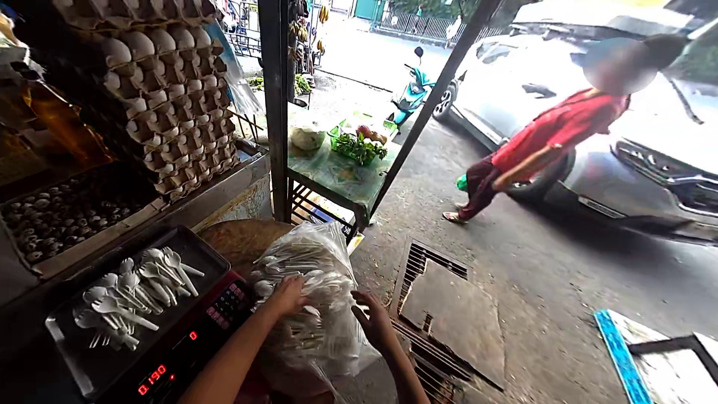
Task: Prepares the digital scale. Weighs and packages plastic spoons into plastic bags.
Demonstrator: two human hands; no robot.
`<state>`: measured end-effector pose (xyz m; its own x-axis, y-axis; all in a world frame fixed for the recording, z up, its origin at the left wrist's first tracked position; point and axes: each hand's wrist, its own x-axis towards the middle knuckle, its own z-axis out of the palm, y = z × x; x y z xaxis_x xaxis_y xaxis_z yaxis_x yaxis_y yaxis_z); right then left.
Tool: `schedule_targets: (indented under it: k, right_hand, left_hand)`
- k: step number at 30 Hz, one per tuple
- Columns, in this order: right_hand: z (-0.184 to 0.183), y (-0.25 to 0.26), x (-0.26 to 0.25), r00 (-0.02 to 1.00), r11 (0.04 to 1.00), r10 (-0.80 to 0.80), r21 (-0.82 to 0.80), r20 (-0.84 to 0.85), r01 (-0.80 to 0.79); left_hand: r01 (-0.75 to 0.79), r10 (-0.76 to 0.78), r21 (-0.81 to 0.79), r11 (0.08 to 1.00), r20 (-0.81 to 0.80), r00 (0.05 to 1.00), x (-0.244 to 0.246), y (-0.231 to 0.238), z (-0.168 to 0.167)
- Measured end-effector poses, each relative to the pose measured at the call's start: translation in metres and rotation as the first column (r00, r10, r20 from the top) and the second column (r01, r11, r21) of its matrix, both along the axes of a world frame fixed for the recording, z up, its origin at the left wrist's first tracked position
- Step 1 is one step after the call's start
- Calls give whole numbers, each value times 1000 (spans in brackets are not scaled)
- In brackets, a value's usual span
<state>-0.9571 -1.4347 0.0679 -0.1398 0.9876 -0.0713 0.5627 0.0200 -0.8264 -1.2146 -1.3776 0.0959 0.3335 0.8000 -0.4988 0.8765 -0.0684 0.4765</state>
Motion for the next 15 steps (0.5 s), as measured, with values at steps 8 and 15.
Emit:
schedule_targets:
  k: [8,15]
  right_hand:
    - [-6,9,-32,995,973,-72,216,-70,85]
    - [0,30,-60,979,951,-10,300,-202,71]
  left_hand:
    - [-40,11,154,987,190,982,-27,-22,1]
    - [-215,101,214,953,446,889,-69,-37,20]
